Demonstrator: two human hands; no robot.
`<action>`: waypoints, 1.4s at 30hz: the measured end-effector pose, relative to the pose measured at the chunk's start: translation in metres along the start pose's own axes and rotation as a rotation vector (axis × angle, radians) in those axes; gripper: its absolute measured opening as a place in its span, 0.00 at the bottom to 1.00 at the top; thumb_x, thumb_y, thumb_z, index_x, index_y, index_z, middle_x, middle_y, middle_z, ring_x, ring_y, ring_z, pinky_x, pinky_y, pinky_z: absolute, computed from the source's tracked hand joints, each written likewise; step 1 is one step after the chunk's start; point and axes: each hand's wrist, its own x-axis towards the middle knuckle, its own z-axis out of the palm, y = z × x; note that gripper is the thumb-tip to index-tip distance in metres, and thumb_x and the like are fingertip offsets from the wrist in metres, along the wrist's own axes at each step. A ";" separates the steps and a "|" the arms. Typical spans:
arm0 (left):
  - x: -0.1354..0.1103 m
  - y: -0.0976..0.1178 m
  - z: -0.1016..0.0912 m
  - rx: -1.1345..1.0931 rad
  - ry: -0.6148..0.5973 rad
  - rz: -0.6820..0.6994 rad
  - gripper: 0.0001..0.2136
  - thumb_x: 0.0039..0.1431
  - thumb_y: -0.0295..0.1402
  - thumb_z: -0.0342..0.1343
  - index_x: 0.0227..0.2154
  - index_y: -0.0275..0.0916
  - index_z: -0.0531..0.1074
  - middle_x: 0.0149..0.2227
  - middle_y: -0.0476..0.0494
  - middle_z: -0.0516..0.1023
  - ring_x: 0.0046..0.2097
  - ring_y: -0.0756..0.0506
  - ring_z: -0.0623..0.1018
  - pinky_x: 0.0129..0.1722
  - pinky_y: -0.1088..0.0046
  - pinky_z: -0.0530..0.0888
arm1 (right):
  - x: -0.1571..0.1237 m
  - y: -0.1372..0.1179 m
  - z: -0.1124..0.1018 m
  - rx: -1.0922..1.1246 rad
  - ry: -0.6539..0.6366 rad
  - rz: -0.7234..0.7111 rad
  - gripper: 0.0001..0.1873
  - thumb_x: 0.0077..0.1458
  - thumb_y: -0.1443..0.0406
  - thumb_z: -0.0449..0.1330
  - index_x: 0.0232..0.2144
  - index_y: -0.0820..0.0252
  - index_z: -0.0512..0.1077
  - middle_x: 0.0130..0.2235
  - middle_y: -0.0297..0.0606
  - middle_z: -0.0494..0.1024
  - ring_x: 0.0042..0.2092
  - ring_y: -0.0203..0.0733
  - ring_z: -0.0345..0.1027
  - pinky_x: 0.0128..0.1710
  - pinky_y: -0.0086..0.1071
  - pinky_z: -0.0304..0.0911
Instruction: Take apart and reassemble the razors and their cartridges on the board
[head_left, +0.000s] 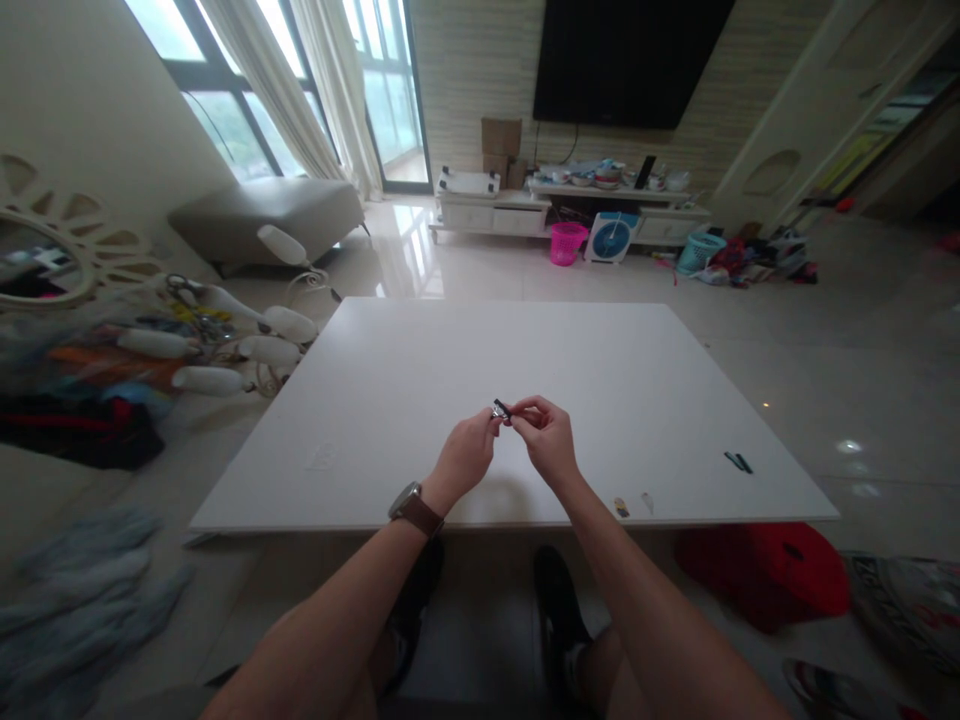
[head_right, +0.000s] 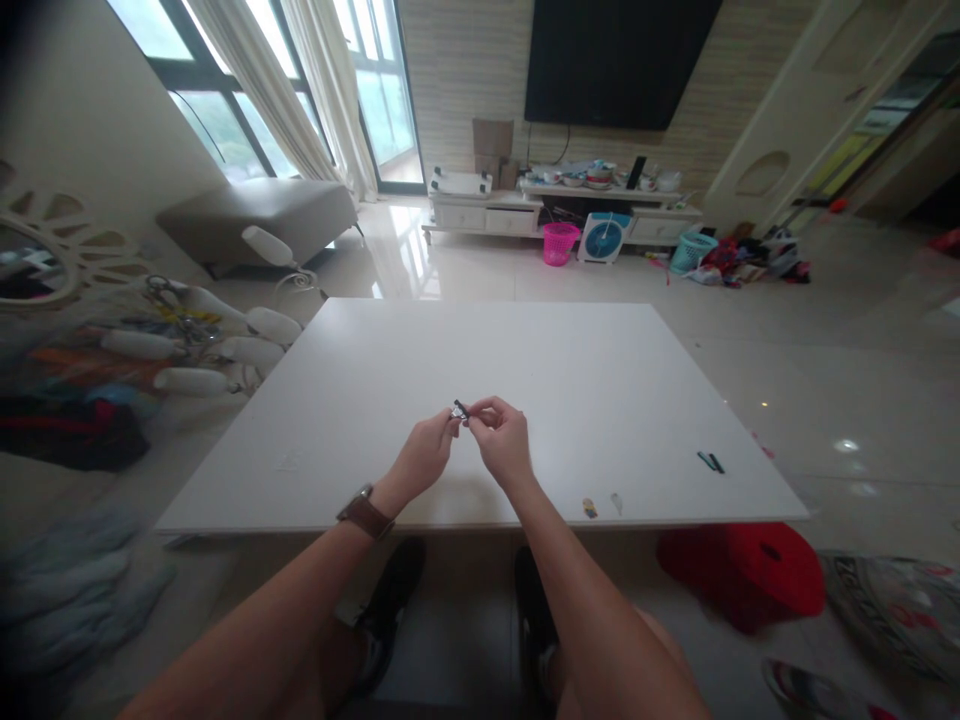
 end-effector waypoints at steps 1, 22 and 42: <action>0.000 -0.001 0.000 0.004 -0.002 0.000 0.13 0.70 0.33 0.40 0.31 0.41 0.65 0.28 0.45 0.75 0.30 0.45 0.75 0.32 0.70 0.64 | -0.001 0.000 0.000 -0.019 0.001 -0.006 0.03 0.48 0.65 0.64 0.29 0.57 0.73 0.33 0.38 0.83 0.36 0.45 0.79 0.41 0.37 0.72; -0.002 -0.006 0.005 -0.006 0.027 0.027 0.10 0.70 0.32 0.40 0.34 0.41 0.65 0.30 0.43 0.77 0.32 0.44 0.77 0.34 0.69 0.66 | -0.013 -0.003 -0.002 0.005 -0.108 -0.041 0.09 0.50 0.66 0.64 0.37 0.56 0.73 0.40 0.39 0.83 0.43 0.45 0.78 0.47 0.38 0.70; 0.000 0.016 -0.003 -0.168 -0.014 0.069 0.16 0.72 0.41 0.39 0.42 0.39 0.70 0.34 0.44 0.77 0.35 0.45 0.76 0.37 0.70 0.68 | 0.003 -0.009 -0.002 0.205 0.105 0.085 0.13 0.45 0.60 0.70 0.31 0.58 0.74 0.31 0.36 0.82 0.32 0.39 0.75 0.35 0.33 0.69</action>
